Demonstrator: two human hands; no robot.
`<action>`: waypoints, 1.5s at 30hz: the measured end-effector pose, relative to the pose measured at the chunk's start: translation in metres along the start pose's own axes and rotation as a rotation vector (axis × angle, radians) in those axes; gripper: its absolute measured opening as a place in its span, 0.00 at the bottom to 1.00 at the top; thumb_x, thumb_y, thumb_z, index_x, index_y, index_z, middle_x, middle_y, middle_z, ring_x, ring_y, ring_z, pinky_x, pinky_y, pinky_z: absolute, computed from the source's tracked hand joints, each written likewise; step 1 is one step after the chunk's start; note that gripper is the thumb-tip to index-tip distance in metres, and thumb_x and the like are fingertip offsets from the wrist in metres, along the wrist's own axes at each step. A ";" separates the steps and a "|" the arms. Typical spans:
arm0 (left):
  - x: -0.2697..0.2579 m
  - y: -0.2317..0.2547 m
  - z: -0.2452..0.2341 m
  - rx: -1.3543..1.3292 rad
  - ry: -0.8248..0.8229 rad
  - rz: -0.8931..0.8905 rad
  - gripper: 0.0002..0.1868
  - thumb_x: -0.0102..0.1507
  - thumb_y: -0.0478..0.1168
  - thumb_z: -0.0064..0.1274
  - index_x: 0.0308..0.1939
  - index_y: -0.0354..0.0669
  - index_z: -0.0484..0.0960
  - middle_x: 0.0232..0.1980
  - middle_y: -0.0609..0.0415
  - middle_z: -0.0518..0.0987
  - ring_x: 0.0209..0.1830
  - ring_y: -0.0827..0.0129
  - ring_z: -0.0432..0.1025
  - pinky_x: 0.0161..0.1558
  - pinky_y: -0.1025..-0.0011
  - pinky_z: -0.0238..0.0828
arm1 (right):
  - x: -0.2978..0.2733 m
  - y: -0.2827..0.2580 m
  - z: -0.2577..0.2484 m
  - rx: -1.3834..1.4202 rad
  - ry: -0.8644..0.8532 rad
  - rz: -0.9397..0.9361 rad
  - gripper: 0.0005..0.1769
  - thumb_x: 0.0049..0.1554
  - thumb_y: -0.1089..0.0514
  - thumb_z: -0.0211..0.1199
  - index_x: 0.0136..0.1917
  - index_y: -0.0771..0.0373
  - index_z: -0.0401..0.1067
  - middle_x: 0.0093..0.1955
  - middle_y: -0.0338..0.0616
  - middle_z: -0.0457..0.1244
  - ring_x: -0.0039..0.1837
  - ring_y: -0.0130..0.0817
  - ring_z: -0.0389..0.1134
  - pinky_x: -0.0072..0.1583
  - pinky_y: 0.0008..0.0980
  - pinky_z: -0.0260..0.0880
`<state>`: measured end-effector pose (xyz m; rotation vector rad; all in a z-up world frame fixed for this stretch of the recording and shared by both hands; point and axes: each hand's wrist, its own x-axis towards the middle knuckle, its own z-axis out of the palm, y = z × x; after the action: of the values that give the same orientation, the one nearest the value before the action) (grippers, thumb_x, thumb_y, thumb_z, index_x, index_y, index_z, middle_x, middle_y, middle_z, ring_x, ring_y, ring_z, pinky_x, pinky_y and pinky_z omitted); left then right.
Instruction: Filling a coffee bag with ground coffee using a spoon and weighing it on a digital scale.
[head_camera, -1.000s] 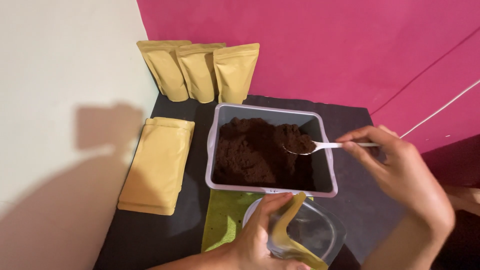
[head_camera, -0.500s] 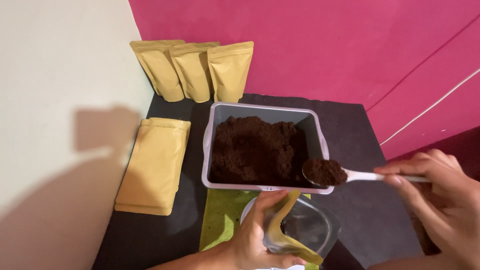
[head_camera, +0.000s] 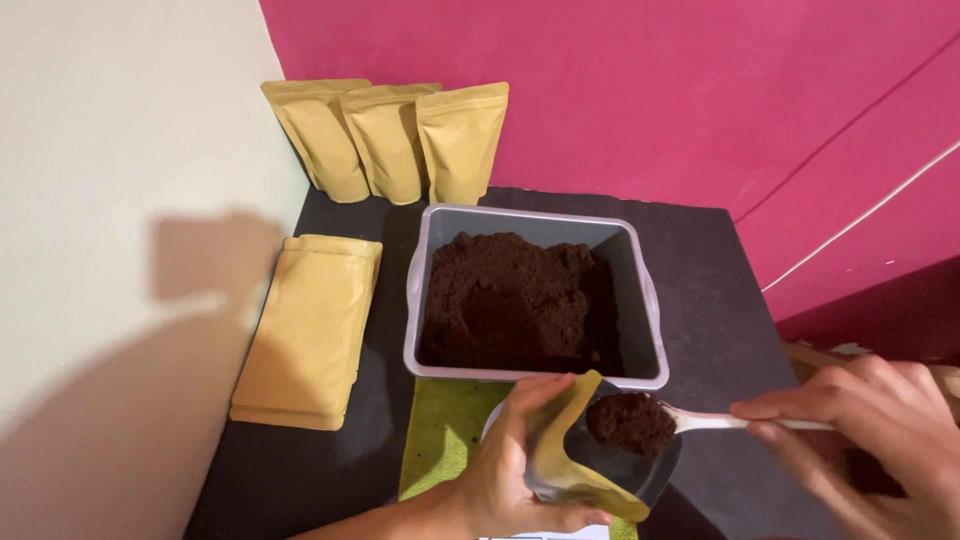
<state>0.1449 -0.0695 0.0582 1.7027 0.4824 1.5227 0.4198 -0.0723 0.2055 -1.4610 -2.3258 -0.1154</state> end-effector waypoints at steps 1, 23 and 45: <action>-0.001 -0.002 0.000 -0.016 0.003 -0.003 0.49 0.57 0.55 0.66 0.72 0.38 0.57 0.68 0.41 0.64 0.68 0.52 0.68 0.70 0.56 0.65 | 0.000 0.009 0.002 -0.092 -0.102 0.061 0.13 0.50 0.40 0.60 0.44 0.24 0.85 0.18 0.25 0.63 0.22 0.35 0.65 0.36 0.45 0.60; 0.001 0.018 -0.009 -0.095 -0.100 0.039 0.56 0.62 0.65 0.56 0.79 0.47 0.38 0.81 0.32 0.46 0.85 0.38 0.44 0.81 0.40 0.53 | 0.015 -0.029 -0.002 0.148 0.183 0.149 0.10 0.57 0.59 0.63 0.51 0.57 0.81 0.28 0.39 0.60 0.38 0.33 0.57 0.45 0.30 0.54; -0.014 -0.090 -0.133 0.662 0.293 0.051 0.28 0.72 0.57 0.32 0.63 0.37 0.66 0.63 0.45 0.69 0.64 0.54 0.62 0.68 0.57 0.57 | 0.131 -0.038 0.142 0.102 -0.511 0.182 0.08 0.59 0.52 0.62 0.47 0.54 0.79 0.40 0.39 0.71 0.47 0.36 0.75 0.57 0.35 0.69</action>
<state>0.0341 0.0156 -0.0223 1.9804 1.2109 1.7815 0.2964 0.0602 0.1283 -1.8021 -2.5094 0.4718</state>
